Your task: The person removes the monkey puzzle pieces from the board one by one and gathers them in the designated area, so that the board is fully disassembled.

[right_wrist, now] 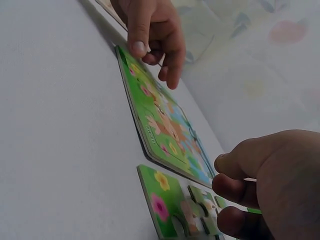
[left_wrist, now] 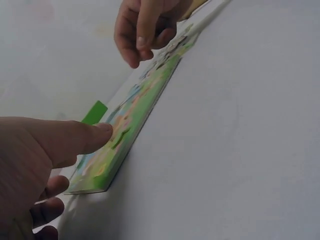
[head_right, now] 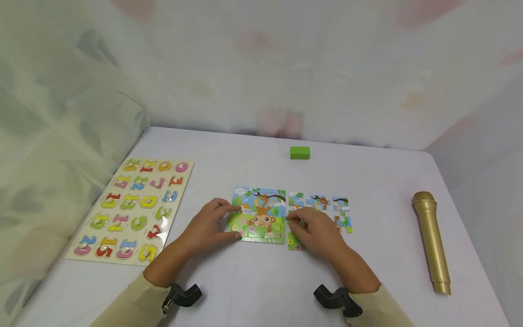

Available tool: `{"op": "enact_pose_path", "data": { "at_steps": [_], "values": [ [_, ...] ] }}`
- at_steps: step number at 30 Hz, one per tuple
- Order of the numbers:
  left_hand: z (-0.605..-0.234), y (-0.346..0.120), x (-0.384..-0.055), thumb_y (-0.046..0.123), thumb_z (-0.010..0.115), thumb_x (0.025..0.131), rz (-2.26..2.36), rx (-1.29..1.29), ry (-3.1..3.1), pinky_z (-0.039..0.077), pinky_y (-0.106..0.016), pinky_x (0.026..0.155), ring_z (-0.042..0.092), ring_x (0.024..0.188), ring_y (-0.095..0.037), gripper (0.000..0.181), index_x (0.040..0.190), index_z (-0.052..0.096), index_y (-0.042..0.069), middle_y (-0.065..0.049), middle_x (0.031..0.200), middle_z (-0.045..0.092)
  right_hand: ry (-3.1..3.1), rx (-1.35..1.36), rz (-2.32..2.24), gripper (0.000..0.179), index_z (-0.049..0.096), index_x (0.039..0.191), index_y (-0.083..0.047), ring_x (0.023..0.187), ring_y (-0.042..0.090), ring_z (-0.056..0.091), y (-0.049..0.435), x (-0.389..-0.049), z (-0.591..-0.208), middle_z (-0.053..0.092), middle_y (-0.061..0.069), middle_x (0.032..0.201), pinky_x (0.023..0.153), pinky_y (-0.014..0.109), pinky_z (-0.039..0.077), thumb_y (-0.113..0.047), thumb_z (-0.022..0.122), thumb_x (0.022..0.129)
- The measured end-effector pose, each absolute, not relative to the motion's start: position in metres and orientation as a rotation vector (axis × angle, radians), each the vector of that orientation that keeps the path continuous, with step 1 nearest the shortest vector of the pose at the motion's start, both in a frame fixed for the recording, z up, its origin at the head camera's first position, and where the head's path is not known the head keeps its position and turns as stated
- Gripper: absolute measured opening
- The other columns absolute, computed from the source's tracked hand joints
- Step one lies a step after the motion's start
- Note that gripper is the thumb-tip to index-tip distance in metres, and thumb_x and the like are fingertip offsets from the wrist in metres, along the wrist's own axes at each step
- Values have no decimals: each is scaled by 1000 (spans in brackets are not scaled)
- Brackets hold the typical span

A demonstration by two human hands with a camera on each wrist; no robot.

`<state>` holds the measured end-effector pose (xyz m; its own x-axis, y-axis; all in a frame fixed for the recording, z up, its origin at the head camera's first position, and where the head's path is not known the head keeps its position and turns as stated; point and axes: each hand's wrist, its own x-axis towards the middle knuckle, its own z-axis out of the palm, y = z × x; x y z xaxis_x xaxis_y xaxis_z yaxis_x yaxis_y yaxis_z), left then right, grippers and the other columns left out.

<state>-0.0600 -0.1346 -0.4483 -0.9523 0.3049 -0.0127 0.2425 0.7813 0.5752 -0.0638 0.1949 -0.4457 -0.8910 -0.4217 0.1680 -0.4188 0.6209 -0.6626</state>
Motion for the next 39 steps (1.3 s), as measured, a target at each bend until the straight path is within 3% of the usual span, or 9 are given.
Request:
{"op": "enact_pose_path", "data": {
  "at_steps": [6, 23, 28, 39],
  "values": [
    [-451, -127, -59, 35, 95, 80, 893, 525, 2871, 50, -45, 96, 57, 114, -26, 64, 137, 72, 17, -7, 128, 60, 2745, -738, -1170, 17, 79, 114, -16, 65, 3, 51, 185, -68, -446, 70, -11, 97, 60, 27, 46, -9, 75, 99],
    [-455, -114, -64, 42, 95, 79, 791, 596, 2889, 47, -44, 92, 55, 107, -24, 64, 135, 74, 22, -3, 121, 61, 2660, -803, -1214, 20, 78, 119, -14, 82, 6, 58, 150, -80, -447, 70, -9, 103, 75, 31, 52, -11, 73, 100],
    [-455, -114, -64, 42, 94, 79, 792, 598, 2887, 47, -45, 94, 55, 108, -25, 62, 135, 74, 22, -3, 121, 61, 2636, -851, -1205, 22, 77, 121, -13, 79, 5, 57, 139, -81, -444, 67, -9, 98, 73, 31, 51, -11, 74, 100],
    [-459, -114, -63, 39, 94, 80, 898, 564, 2846, 45, -47, 99, 56, 114, -26, 62, 135, 72, 22, -3, 125, 62, 2612, -865, -1104, 22, 77, 121, -16, 81, 8, 56, 128, -85, -439, 68, -6, 103, 75, 33, 49, -17, 73, 100]
  ]
}}
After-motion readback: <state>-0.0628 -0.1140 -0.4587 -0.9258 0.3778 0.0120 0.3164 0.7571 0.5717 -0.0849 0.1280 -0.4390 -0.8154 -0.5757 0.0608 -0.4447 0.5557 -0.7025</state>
